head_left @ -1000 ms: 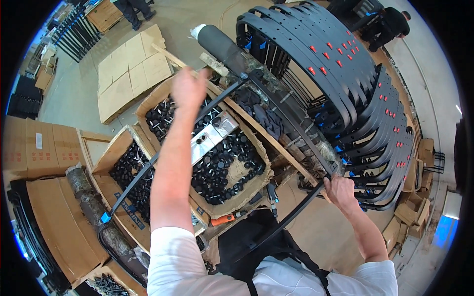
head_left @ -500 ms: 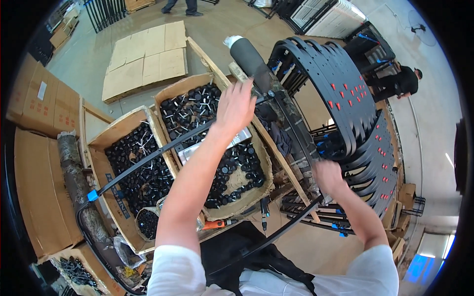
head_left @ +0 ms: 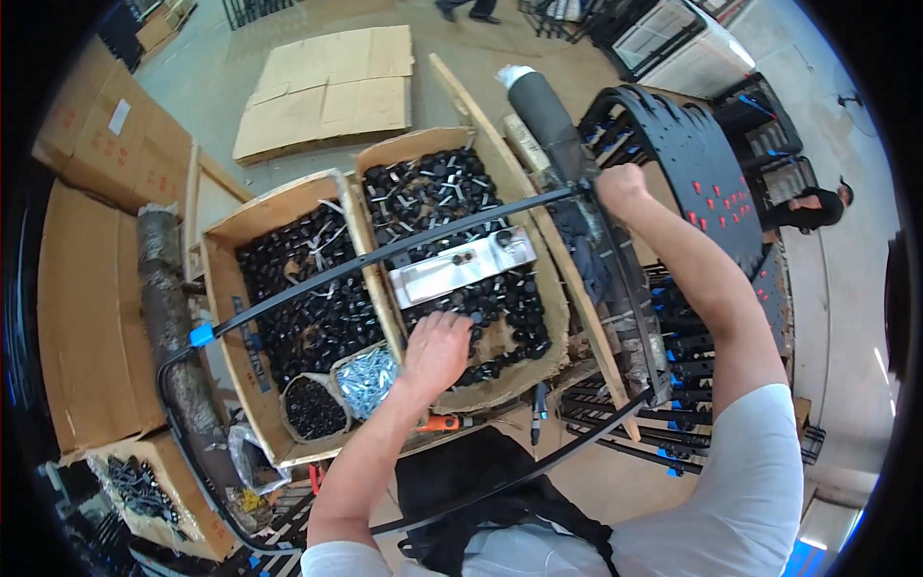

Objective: Assembling a metal handle frame with plastic covers and wiring using an electric screwdriver and wire cutters.

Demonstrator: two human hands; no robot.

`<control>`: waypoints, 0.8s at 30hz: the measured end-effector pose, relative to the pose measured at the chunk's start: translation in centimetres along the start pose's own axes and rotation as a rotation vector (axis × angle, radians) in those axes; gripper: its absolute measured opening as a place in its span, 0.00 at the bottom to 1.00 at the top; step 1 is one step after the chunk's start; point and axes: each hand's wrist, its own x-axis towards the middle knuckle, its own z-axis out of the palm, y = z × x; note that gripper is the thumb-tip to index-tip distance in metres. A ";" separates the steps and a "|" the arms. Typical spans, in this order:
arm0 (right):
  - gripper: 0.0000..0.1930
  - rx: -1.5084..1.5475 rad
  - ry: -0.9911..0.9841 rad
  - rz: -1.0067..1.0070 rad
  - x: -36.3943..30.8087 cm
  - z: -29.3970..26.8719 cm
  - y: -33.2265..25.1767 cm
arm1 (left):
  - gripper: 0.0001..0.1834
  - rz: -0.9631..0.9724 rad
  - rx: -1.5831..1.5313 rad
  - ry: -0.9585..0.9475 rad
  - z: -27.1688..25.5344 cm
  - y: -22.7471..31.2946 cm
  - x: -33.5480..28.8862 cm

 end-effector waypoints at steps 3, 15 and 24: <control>0.11 -0.006 -0.127 0.055 -0.2 -2.0 0.0 | 0.12 0.017 0.153 0.025 0.2 -1.1 3.0; 0.13 0.066 -0.105 0.021 0.9 -1.2 -0.3 | 0.15 -0.444 0.199 -0.223 2.7 -11.0 14.8; 0.18 0.185 -0.140 0.052 -0.2 -3.1 0.1 | 0.13 -0.284 0.549 -0.231 5.7 -13.3 15.7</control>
